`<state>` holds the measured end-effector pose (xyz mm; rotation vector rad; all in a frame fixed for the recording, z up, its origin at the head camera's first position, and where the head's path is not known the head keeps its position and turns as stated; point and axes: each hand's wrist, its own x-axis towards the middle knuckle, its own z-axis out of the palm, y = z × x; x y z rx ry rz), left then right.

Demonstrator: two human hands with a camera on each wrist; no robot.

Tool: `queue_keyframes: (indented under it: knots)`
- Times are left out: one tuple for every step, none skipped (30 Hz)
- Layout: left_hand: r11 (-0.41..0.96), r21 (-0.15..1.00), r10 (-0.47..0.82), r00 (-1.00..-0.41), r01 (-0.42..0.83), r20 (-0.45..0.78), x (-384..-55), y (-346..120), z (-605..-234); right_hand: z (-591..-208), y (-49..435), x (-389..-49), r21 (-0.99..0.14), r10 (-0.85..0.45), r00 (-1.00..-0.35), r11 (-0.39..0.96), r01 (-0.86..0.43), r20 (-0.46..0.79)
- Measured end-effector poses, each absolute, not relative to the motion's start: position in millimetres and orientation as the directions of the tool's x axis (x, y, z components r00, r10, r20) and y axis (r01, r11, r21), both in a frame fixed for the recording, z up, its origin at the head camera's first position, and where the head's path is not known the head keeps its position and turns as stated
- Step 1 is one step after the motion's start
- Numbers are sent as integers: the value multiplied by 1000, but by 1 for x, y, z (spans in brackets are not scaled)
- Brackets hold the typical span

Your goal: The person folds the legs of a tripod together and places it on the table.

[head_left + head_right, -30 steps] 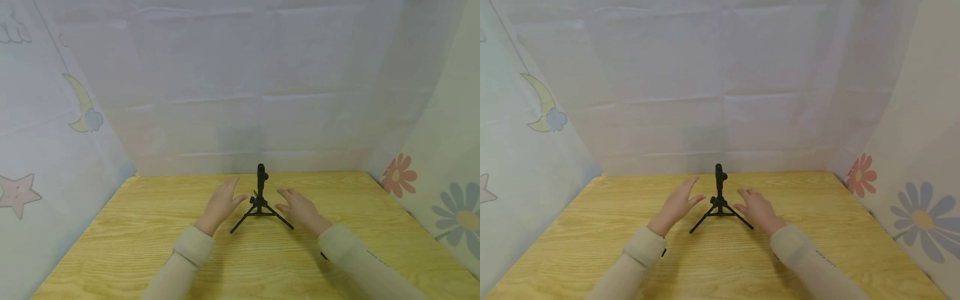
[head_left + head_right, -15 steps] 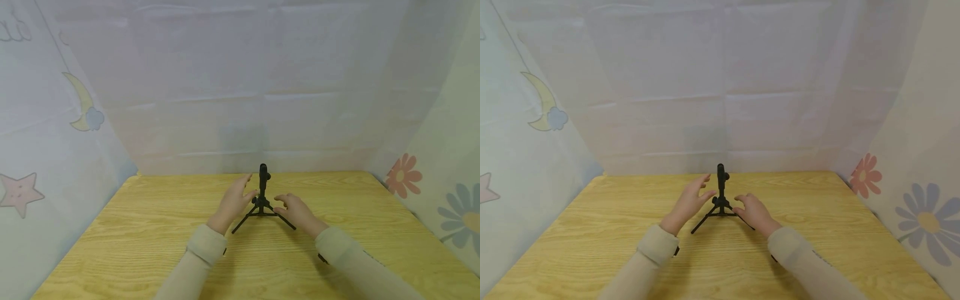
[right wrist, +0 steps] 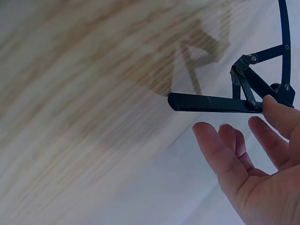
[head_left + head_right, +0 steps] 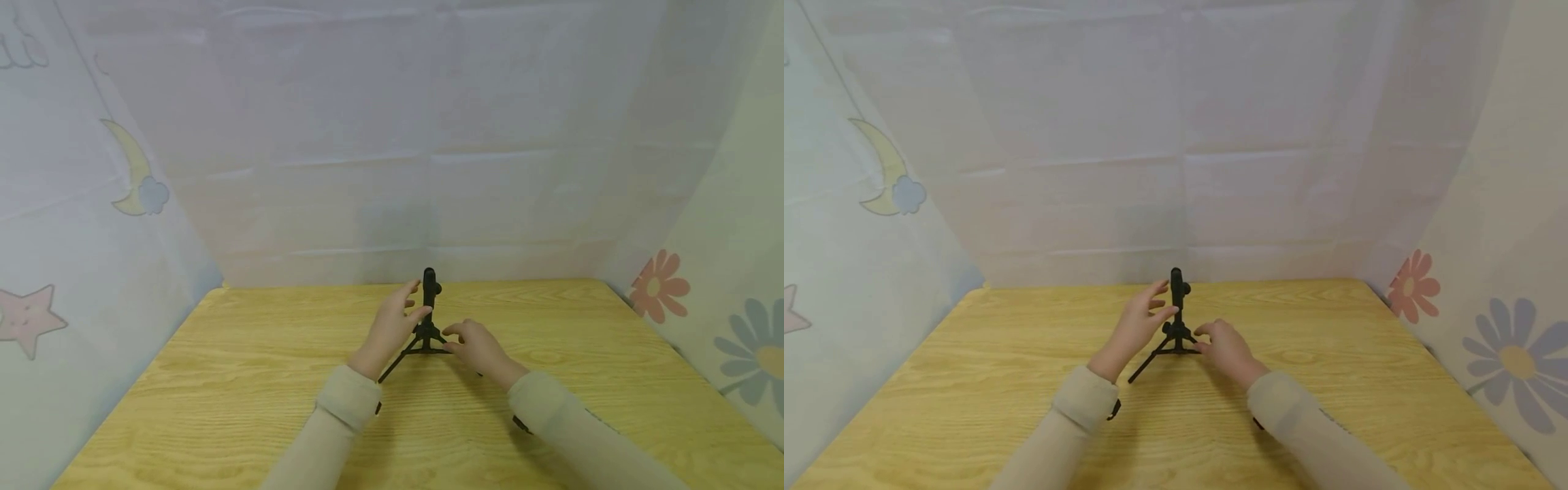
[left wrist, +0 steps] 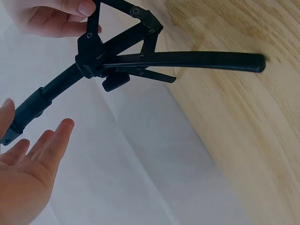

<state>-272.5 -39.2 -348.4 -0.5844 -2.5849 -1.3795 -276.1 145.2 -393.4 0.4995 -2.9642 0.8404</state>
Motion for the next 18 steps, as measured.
queue_keyframes:
  knots:
    - [490,772,262,-913,405,313,-272,-38,-348,-393,145,-276,-511,-297,-949,802,-308,105]
    - [480,778,258,-912,406,317,-273,-37,-348,-393,145,-276,-511,-299,-948,802,-310,106]
    - [465,786,254,-912,406,321,-273,-36,-349,-394,144,-276,-512,-297,-949,801,-308,107]
    - [445,797,250,-912,407,326,-273,-36,-349,-394,144,-276,-516,-296,-949,799,-308,108]
    - [421,810,244,-911,408,332,-273,-35,-348,-393,143,-276,-522,-295,-949,796,-307,108]
    - [393,824,239,-911,407,336,-273,-34,-348,-394,143,-276,-528,-294,-950,792,-306,108]
    - [361,842,231,-913,401,336,-274,-33,-349,-394,142,-276,-538,-290,-951,787,-302,109]
    - [332,858,222,-917,392,332,-274,-32,-349,-394,142,-276,-548,-288,-951,782,-299,107]
    - [303,874,214,-921,379,326,-274,-31,-349,-395,141,-275,-558,-283,-953,777,-292,104]
    - [277,887,205,-925,368,320,-273,-30,-349,-395,141,-275,-563,-286,-953,773,-293,104]
    - [250,899,198,-928,359,315,-273,-28,-350,-395,140,-274,-568,-285,-953,770,-291,102]
    - [228,909,191,-931,350,311,-273,-27,-350,-395,140,-274,-571,-284,-954,768,-289,102]
    - [211,914,183,-932,348,313,-274,-26,-350,-395,140,-274,-573,-282,-954,767,-290,104]
    - [198,916,177,-932,350,317,-274,-25,-350,-395,139,-273,-572,-283,-953,767,-290,104]
    - [183,918,170,-931,353,324,-275,-24,-350,-395,139,-273,-568,-285,-952,768,-296,111]
    - [169,919,164,-929,357,331,-276,-23,-350,-394,139,-273,-566,-287,-951,767,-302,117]
    - [157,920,158,-929,359,335,-276,-21,-350,-394,139,-274,-567,-285,-951,766,-302,121]
    - [153,921,150,-929,359,338,-277,-21,-350,-394,139,-274,-565,-286,-950,767,-306,126]
